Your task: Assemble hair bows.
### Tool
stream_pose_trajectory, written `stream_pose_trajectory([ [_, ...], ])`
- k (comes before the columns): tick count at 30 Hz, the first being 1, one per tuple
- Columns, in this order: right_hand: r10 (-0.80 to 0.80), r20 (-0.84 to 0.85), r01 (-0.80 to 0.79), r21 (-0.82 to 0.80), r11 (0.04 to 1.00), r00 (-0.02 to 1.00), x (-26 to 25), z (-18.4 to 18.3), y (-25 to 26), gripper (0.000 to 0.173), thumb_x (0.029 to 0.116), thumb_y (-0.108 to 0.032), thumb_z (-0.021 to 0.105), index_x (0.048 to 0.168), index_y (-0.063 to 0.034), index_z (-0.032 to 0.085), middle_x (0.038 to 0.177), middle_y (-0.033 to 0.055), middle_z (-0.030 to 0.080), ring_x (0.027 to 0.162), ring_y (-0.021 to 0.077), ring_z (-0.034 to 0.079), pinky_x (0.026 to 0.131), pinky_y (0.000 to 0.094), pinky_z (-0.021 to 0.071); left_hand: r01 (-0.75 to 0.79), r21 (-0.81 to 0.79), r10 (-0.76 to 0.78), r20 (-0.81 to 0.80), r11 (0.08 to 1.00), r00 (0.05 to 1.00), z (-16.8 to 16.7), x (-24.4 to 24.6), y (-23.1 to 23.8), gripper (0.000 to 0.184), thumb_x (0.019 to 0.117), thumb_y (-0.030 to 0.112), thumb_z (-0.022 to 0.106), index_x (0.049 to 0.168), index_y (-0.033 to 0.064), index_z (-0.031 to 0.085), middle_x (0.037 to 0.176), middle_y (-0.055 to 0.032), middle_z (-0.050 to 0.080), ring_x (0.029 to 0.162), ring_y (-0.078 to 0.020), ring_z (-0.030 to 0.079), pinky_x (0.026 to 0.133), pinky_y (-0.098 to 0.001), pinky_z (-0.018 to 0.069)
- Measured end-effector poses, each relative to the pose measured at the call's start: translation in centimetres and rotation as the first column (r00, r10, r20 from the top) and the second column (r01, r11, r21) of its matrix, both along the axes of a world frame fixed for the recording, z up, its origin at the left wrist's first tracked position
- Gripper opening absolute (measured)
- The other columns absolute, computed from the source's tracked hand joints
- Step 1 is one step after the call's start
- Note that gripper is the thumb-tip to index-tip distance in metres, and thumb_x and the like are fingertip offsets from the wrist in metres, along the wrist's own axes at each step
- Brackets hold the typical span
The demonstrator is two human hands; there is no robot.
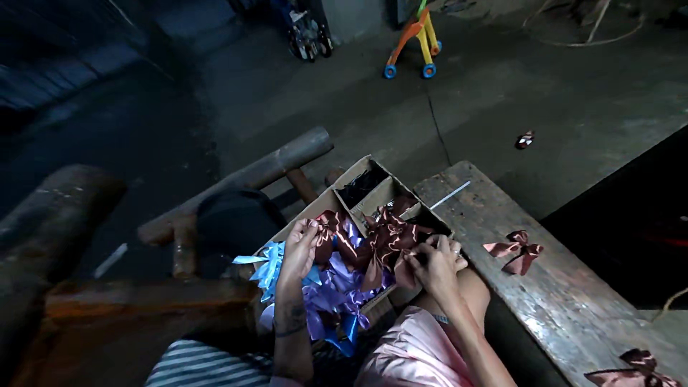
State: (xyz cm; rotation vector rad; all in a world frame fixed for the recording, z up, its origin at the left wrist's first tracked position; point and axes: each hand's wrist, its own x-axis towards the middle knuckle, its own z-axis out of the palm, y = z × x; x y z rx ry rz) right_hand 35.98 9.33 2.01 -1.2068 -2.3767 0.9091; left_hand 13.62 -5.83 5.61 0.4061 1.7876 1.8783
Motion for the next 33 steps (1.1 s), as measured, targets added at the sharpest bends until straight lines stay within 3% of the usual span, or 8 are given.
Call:
stream_pose_trajectory([
  [3, 0.002, -0.255, -0.017, -0.059, 0.998, 0.967, 1.2, 0.2, 1.1, 0.02, 0.0889, -0.024, 0.079, 0.096, -0.0055, 0.08, 0.116, 0.0226, 0.065, 0.117, 0.046, 0.053, 0.093, 0.071, 0.0347, -0.023, 0.007, 0.023, -0.008, 1.0, 1.0, 0.0, 0.2, -0.2, 0.009, 0.1069, 0.004, 0.045, 0.111, 0.0079, 0.052, 0.09, 0.0031, 0.063, 0.075, -0.0015, 0.063, 0.074, -0.0182, 0.0552],
  [5, -0.033, -0.405, -0.014, -0.113, 0.993, 0.914, 1.8, 0.1, 2.2, 0.016, 0.0891, -0.02, 0.078, 0.095, -0.0053, 0.08, 0.107, 0.0166, 0.07, 0.11, 0.0366, 0.06, 0.093, 0.0631, 0.0403, -0.022, 0.013, 0.023, -0.031, 1.0, 0.999, 0.1, 0.7, 0.0, 0.008, 0.1064, 0.003, 0.046, 0.112, 0.0072, 0.051, 0.091, 0.0034, 0.064, 0.076, -0.0011, 0.064, 0.074, -0.0181, 0.0553],
  [8, -0.16, -0.561, -0.016, -0.296, 0.955, 0.812, 2.5, 0.4, 3.2, 0.01, 0.0905, -0.007, 0.075, 0.098, -0.0014, 0.075, 0.093, 0.0042, 0.072, 0.083, 0.006, 0.066, 0.077, 0.0258, 0.0559, 0.002, 0.026, -0.001, -0.032, 1.0, 0.999, 0.8, 1.8, 1.0, 0.009, 0.106, 0.002, 0.045, 0.113, 0.0057, 0.05, 0.09, 0.0031, 0.064, 0.076, -0.0009, 0.064, 0.075, -0.0179, 0.056],
  [9, -0.218, -0.594, -0.038, -0.388, 0.921, 0.775, 2.7, 0.7, 3.4, 0.009, 0.092, -0.003, 0.072, 0.1, 0.0008, 0.074, 0.09, 0.0034, 0.072, 0.078, 0.0033, 0.065, 0.073, 0.022, 0.0554, 0.018, 0.036, -0.017, -0.022, 0.999, 1.0, 1.0, 2.1, 1.5, 0.009, 0.1062, 0.002, 0.045, 0.112, 0.0061, 0.05, 0.089, 0.0034, 0.063, 0.076, -0.0004, 0.064, 0.074, -0.0172, 0.0557],
  [16, -0.436, -0.667, -0.115, -0.614, 0.781, 0.603, 4.7, 1.8, 4.6, 0.015, 0.1033, -0.005, 0.056, 0.105, -0.0021, 0.07, 0.083, -0.0011, 0.067, 0.067, 0.0043, 0.06, 0.066, 0.0219, 0.053, 0.212, 0.162, -0.216, 0.006, 0.964, 0.976, 2.6, 4.3, 5.5, 0.016, 0.1058, 0.0, 0.043, 0.113, 0.0094, 0.052, 0.09, 0.0032, 0.065, 0.074, -0.0027, 0.063, 0.074, -0.0189, 0.0554],
  [24, -0.417, -0.758, -0.044, -0.504, 0.863, 0.502, 11.3, 2.6, 6.6, 0.029, 0.1099, -0.015, 0.04, 0.12, -0.0063, 0.066, 0.095, -0.0045, 0.069, 0.078, -0.0005, 0.064, 0.069, 0.0188, 0.0551, 0.498, 0.07, -0.502, 0.081, 0.865, 0.861, 3.4, 7.4, 10.3, 0.015, 0.1078, 0.002, 0.041, 0.118, 0.0095, 0.049, 0.106, -0.0011, 0.069, 0.079, -0.0028, 0.064, 0.074, -0.0192, 0.0544],
  [28, -0.491, -0.722, 0.055, -0.536, 0.843, 0.488, 14.7, 2.4, 6.8, 0.029, 0.1105, -0.019, 0.042, 0.122, -0.0085, 0.067, 0.095, -0.0044, 0.068, 0.07, -0.0022, 0.059, 0.06, 0.0151, 0.05, 0.634, 0.045, -0.631, 0.165, 0.772, 0.758, 3.4, 11.2, 13.1, 0.017, 0.1098, 0.007, 0.038, 0.121, 0.01, 0.049, 0.113, -0.0028, 0.069, 0.083, -0.0053, 0.067, 0.076, -0.0206, 0.0559],
  [33, -0.564, -0.691, 0.179, -0.549, 0.816, 0.453, 19.4, 1.6, 6.0, 0.029, 0.1101, -0.02, 0.044, 0.121, -0.0083, 0.067, 0.097, -0.0031, 0.069, 0.07, -0.0023, 0.058, 0.06, 0.0154, 0.0488, 0.753, 0.008, -0.739, 0.199, 0.658, 0.643, 1.9, 17.1, 16.9, 0.014, 0.1105, 0.011, 0.038, 0.118, 0.0108, 0.05, 0.097, 0.0004, 0.064, 0.076, -0.0044, 0.062, 0.072, -0.0197, 0.0547],
])
